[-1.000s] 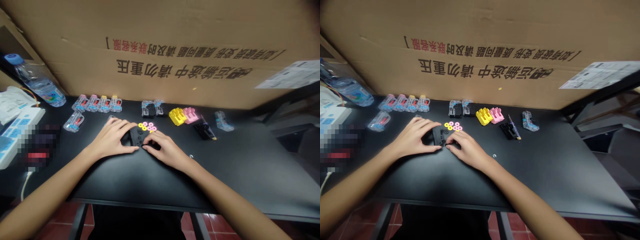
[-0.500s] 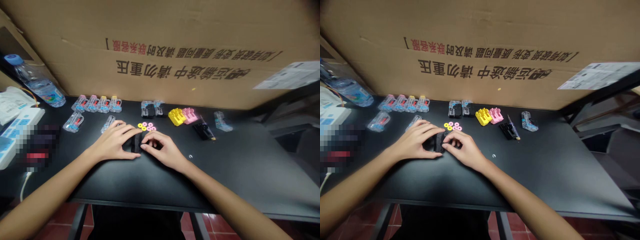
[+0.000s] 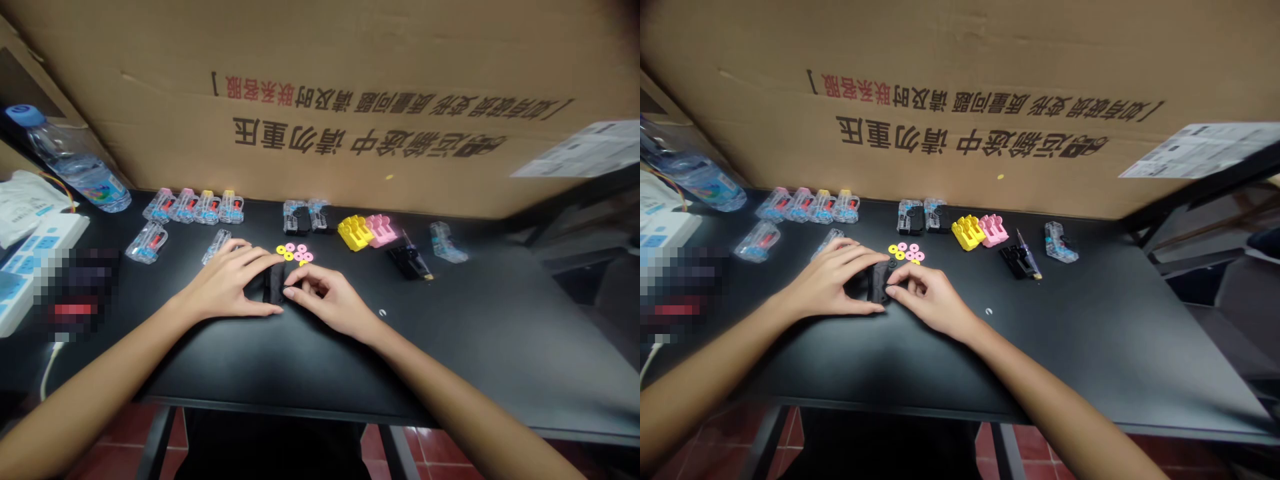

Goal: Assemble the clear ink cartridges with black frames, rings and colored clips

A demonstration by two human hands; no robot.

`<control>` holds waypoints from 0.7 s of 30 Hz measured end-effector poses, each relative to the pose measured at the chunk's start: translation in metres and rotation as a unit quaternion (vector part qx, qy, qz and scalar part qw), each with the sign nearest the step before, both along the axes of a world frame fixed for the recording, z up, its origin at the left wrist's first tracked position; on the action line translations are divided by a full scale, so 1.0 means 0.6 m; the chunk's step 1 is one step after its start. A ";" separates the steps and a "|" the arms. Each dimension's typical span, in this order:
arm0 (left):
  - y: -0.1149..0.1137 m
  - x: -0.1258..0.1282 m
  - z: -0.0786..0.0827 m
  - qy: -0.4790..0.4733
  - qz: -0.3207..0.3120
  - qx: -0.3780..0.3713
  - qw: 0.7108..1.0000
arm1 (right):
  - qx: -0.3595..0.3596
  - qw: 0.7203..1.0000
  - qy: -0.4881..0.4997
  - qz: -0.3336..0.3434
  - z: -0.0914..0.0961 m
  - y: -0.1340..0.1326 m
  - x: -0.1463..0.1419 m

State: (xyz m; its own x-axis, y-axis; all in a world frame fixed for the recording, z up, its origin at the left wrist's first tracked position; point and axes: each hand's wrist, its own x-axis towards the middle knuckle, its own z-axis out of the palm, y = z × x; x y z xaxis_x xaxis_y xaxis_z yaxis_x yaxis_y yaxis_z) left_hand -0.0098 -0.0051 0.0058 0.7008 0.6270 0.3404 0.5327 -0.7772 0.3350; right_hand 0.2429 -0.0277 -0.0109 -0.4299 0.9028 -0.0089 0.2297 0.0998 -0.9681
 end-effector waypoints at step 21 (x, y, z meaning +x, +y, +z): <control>-0.003 0.004 -0.003 -0.011 -0.017 -0.001 1.000 | -0.012 0.998 0.046 -0.028 0.013 -0.006 -0.007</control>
State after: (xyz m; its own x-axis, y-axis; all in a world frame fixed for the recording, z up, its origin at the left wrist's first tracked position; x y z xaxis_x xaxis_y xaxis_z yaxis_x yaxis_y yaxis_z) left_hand -0.0072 -0.0071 0.0040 0.7148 0.6027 0.3547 0.4979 -0.7948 0.3471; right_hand 0.2388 -0.0314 -0.0028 -0.3794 0.9252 0.0054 0.1444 0.0650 -0.9874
